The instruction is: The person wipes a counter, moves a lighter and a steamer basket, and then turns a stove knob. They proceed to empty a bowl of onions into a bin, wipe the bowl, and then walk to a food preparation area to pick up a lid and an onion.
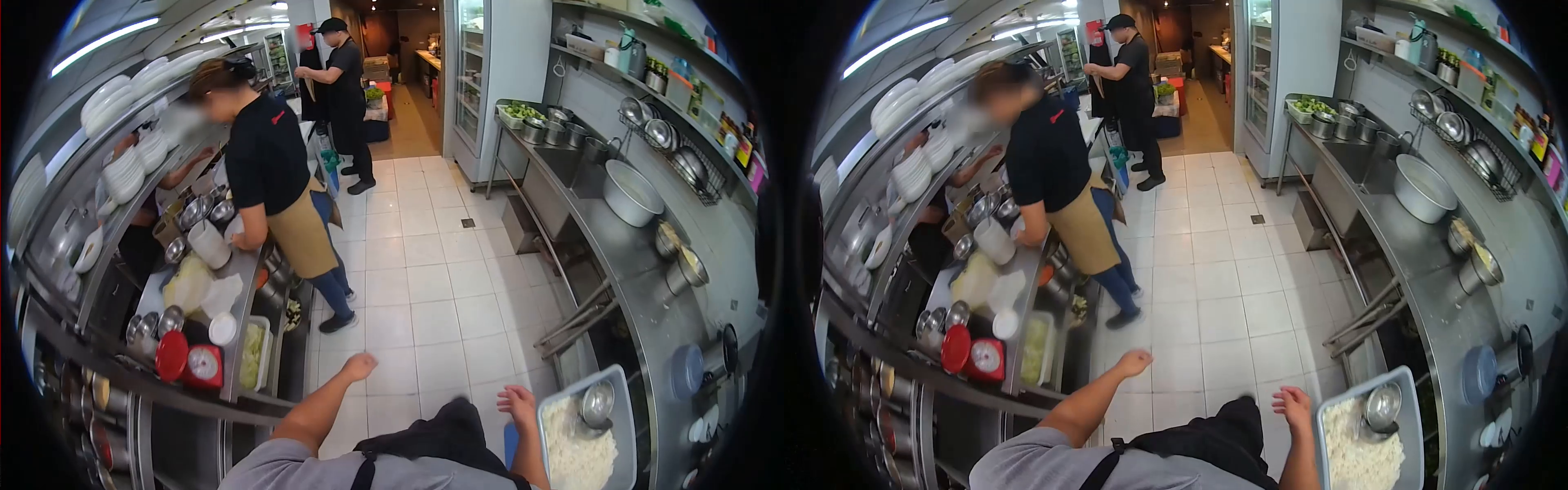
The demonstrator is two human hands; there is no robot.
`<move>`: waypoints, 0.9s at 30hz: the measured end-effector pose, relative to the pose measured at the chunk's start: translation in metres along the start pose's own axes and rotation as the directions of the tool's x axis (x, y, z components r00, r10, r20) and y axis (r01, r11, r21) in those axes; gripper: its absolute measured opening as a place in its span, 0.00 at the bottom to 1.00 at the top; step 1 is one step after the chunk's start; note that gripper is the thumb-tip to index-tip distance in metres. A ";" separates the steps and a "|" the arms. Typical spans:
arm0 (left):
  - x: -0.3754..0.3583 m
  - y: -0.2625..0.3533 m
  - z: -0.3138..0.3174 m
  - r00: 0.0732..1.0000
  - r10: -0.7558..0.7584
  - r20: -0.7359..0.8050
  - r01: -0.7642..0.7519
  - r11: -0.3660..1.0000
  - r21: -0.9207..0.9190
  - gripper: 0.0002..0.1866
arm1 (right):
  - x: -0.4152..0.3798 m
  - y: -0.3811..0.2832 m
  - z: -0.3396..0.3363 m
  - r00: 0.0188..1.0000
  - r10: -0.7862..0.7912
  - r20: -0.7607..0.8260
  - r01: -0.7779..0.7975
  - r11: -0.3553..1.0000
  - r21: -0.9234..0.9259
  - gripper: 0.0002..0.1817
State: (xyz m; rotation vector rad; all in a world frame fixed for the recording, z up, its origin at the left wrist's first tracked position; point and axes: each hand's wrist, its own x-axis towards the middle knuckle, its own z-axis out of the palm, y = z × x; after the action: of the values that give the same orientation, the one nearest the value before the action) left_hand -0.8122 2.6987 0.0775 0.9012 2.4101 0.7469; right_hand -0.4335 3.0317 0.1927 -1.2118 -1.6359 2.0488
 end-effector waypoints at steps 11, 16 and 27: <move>0.219 -0.052 -0.017 0.800 -0.470 0.373 0.383 0.878 0.286 0.33 | 0.412 -0.196 0.028 0.993 -0.118 -0.010 0.115 0.977 -0.178 0.10; 0.193 -0.061 -0.002 0.450 -0.827 0.336 0.892 0.396 -0.220 0.24 | 0.559 -0.374 0.181 0.853 -0.295 0.431 0.409 0.890 -0.200 0.10; 0.569 -0.139 -0.115 0.648 -0.623 0.439 0.709 0.704 -0.047 0.29 | 0.994 -0.109 0.128 0.677 -0.169 0.716 0.734 0.087 -0.673 0.16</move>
State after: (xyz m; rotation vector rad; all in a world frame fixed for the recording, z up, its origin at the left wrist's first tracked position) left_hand -1.3289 2.9696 -0.0503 0.0031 2.0050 0.4537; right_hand -1.1762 3.6226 -0.1475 -0.0518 -3.1928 0.7085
